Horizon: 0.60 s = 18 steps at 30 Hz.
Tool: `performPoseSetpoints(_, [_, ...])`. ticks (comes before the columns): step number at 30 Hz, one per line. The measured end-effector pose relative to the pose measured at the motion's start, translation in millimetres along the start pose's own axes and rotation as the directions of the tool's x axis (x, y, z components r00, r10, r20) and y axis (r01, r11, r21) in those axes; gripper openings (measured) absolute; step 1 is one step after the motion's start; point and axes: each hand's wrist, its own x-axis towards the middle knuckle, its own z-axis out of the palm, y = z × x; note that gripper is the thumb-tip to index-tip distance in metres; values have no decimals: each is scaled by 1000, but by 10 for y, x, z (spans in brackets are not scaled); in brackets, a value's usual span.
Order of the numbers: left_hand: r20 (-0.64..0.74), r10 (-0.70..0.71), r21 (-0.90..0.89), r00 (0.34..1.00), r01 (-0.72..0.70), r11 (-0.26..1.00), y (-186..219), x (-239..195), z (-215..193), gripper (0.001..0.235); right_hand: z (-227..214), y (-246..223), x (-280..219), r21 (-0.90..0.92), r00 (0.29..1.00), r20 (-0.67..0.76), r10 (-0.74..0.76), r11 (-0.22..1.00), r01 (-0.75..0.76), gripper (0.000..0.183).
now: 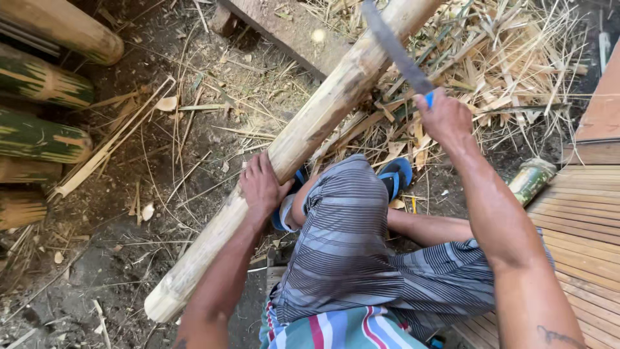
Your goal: The person sits on the ground and uses a machete to shave the outer green layer off a bamboo pole. They repeatedly strike the bamboo to remove strips of material, rotating the pole to access different sides. The person briefly stands to place the pole against a stack of other bamboo poles before resuming the shaving process.
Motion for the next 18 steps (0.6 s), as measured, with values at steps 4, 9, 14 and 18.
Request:
performPoseSetpoints(4, [372, -40, -96, 928, 81, 992, -52, 196, -348, 114, 199, -225, -190, -56, 989, 66, -135, 989, 139, 56])
performPoseSetpoints(9, [158, 76, -166, 985, -49, 985, -80, 171, -187, 123, 637, -292, -491, -100, 915, 189, -356, 920, 379, 54])
performPoseSetpoints(14, [113, 54, -112, 992, -41, 993, -61, 78, 78, 124, 549, 111, -129, -127, 925, 120, -362, 918, 375, 52])
performPoseSetpoints(18, [111, 54, -144, 992, -38, 989, -21, 96, 96, 125, 273, 122, -146, -153, 984, 76, -161, 973, 171, 64])
